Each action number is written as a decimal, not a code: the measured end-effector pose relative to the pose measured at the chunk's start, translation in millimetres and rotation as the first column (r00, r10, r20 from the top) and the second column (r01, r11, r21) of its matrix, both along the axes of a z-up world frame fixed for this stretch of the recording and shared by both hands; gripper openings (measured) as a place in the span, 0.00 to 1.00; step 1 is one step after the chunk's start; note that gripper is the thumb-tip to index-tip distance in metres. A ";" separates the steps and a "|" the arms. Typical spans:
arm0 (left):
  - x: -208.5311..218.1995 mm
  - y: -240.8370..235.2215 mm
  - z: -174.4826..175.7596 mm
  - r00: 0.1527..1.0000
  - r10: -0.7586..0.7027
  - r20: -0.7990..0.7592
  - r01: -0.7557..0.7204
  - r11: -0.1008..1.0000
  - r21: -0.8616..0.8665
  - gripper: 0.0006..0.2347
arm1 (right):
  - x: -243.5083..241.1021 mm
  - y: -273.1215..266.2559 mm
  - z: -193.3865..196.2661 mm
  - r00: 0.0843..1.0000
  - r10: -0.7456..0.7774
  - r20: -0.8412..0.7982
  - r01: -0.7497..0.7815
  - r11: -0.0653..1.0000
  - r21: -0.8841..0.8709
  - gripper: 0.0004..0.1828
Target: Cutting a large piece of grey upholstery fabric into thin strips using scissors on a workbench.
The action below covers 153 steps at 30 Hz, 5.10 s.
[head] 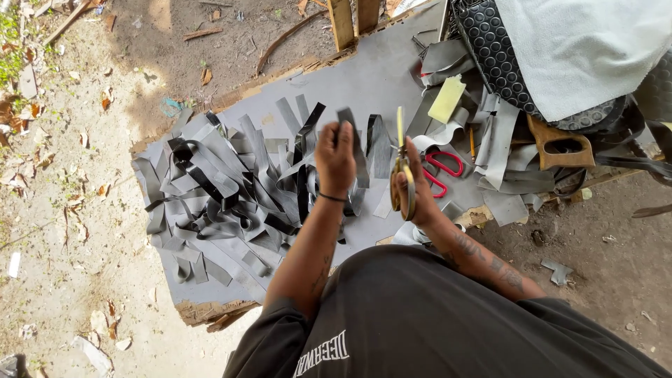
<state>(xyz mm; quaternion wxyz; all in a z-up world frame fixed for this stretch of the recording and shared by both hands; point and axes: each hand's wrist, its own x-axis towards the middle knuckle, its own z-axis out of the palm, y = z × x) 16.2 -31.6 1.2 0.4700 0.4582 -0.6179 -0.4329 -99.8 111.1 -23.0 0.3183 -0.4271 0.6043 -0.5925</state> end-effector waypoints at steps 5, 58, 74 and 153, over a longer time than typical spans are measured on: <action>25.4 -80.9 32.6 0.989 0.138 0.053 -0.136 0.990 -0.039 0.11 | -12.4 -3.5 -57.0 0.961 -0.020 0.274 0.059 0.989 -0.137 0.38; 262.1 -26.6 -180.4 0.754 0.093 0.650 -0.451 0.792 0.410 0.14 | -39.4 52.5 -106.8 0.973 -0.105 0.204 0.077 0.987 0.139 0.32; 253.4 -21.2 -159.7 0.820 0.235 0.521 -0.448 0.830 0.331 0.18 | -38.5 51.3 -97.4 0.926 -0.121 0.358 0.071 0.986 0.150 0.33; 31.9 36.2 -118.8 0.954 -0.190 -0.232 0.300 0.575 0.762 0.28 | 34.9 58.9 -99.8 0.846 0.014 0.533 -0.279 0.863 0.421 0.31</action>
